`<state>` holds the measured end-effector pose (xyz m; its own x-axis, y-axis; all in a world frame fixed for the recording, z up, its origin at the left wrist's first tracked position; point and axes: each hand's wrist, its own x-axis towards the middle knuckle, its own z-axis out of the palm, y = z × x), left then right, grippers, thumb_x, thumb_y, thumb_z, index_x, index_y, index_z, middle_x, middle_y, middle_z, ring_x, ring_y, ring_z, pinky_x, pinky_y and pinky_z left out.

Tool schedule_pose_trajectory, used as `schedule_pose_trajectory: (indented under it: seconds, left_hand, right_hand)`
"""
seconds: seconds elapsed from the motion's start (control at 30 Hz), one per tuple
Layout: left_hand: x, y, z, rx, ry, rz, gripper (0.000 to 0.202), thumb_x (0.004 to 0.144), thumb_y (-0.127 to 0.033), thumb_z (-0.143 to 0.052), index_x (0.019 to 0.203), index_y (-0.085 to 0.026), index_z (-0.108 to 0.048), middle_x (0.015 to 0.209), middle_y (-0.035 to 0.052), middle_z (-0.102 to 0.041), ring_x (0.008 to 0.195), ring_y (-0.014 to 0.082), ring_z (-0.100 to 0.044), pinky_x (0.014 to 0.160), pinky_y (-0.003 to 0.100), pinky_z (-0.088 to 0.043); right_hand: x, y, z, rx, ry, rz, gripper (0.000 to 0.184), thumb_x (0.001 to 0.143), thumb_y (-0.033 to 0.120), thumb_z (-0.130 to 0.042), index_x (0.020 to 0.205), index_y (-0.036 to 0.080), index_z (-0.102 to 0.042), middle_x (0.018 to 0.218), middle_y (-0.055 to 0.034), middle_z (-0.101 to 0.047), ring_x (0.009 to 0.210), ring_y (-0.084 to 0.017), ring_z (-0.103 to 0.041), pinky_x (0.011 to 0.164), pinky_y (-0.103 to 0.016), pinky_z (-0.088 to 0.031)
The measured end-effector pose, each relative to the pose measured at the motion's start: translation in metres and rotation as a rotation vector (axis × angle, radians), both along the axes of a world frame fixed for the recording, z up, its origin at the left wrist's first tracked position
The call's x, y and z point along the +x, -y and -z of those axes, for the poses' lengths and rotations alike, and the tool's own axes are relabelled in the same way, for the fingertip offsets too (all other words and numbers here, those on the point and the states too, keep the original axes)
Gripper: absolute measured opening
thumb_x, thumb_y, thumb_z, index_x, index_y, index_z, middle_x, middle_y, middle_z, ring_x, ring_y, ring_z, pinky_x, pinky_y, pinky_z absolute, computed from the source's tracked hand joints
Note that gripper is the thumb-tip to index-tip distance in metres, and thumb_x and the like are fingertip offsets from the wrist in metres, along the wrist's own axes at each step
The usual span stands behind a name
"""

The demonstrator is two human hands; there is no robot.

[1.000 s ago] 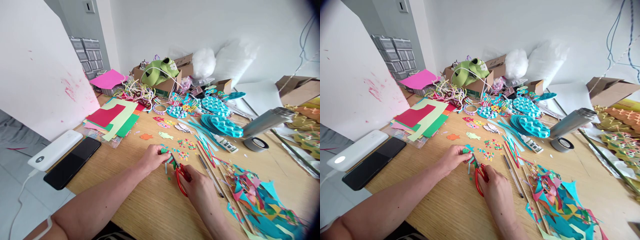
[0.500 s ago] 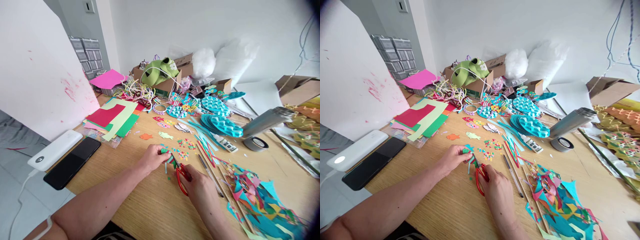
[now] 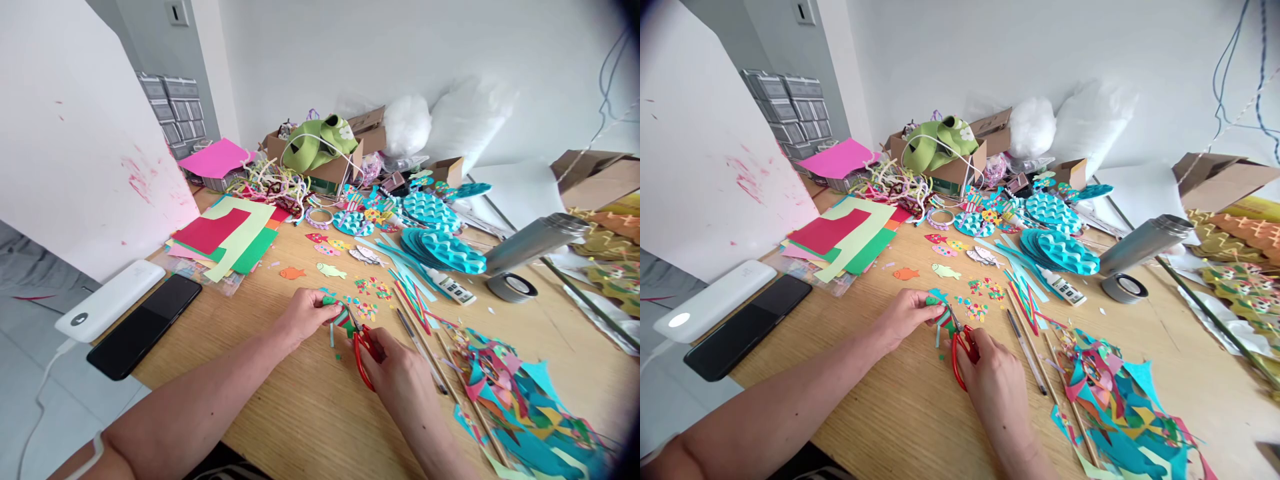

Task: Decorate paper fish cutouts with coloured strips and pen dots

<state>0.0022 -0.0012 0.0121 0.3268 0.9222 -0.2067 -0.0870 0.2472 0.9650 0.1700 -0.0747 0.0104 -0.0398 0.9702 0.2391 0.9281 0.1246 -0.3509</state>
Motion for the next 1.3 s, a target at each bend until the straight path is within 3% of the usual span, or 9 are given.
schedule_pose_trajectory:
  seconds: [0.33, 1.0, 1.3]
  left_hand:
    - [0.000, -0.001, 0.003, -0.044, 0.020, -0.033, 0.025, 0.062, -0.032, -0.073, 0.077, -0.012, -0.068, 0.076, 0.0055, -0.071, 0.068, 0.0148, -0.063, 0.061, 0.024, -0.045]
    - [-0.002, -0.003, 0.009, 0.050, -0.066, 0.003, 0.029, 0.066, -0.041, -0.067, 0.074, -0.012, -0.065, 0.072, 0.0040, -0.066, 0.066, 0.0141, -0.058, 0.064, 0.026, -0.044]
    - [-0.002, -0.002, 0.011, 0.091, -0.119, 0.004, 0.024, 0.069, -0.035, -0.064, 0.075, -0.013, -0.066, 0.074, 0.0047, -0.068, 0.069, 0.0159, -0.059, 0.065, 0.026, -0.045]
  right_hand:
    - [0.000, 0.000, 0.001, 0.044, 0.035, -0.003, 0.039, 0.092, 0.050, -0.041, 0.075, 0.021, -0.060, 0.057, -0.0018, -0.063, 0.049, -0.017, -0.058, 0.050, -0.024, -0.032]
    - [0.000, 0.000, 0.000, 0.005, 0.083, -0.043, 0.039, 0.092, 0.049, -0.042, 0.070, 0.020, -0.057, 0.058, -0.0013, -0.061, 0.050, -0.015, -0.056, 0.051, -0.024, -0.031]
    - [0.000, 0.000, -0.001, 0.007, 0.083, -0.055, 0.037, 0.092, 0.045, -0.041, 0.070, 0.020, -0.058, 0.057, -0.0016, -0.061, 0.048, -0.014, -0.055, 0.050, -0.024, -0.031]
